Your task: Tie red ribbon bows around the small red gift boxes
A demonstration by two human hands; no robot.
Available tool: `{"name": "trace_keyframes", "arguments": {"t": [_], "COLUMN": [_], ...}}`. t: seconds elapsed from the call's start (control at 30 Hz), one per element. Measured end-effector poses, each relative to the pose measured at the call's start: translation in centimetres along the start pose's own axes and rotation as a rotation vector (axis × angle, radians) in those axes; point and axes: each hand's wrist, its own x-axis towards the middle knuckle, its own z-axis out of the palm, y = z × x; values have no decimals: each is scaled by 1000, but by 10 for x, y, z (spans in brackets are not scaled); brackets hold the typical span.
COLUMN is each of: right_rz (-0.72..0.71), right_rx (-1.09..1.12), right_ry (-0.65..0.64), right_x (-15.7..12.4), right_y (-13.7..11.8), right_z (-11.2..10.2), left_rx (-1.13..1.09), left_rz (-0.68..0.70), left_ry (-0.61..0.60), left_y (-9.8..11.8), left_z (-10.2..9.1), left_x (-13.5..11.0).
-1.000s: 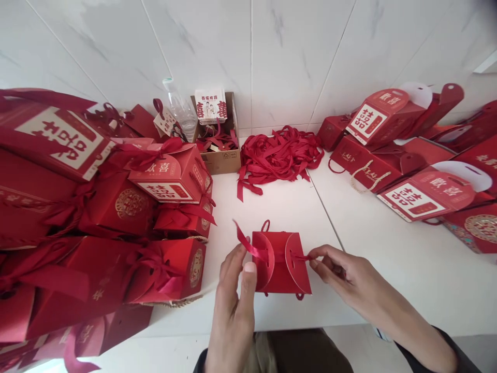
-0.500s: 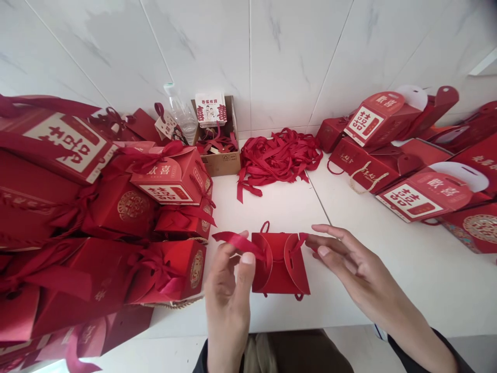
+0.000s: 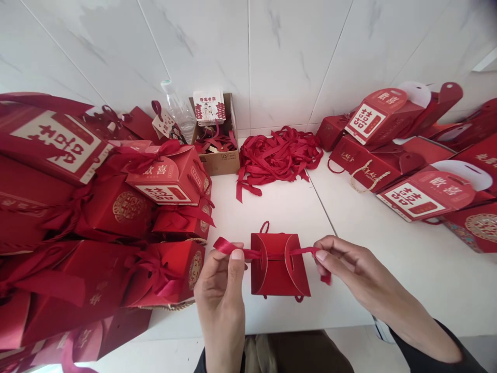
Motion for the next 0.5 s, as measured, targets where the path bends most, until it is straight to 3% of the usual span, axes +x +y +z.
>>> {"name": "trace_keyframes", "arguments": {"t": [0.27, 0.5], "right_rz": [28, 24], "right_rx": [108, 89], "right_ry": [-64, -50], "right_x": [-2, -6], "right_y": [4, 8], "right_z": [-6, -11], "left_rx": [22, -43], "left_rz": [-82, -54], "left_ry": [33, -11], "left_y": [-3, -1], "left_z": [-1, -4], "left_x": [-2, -3]}}
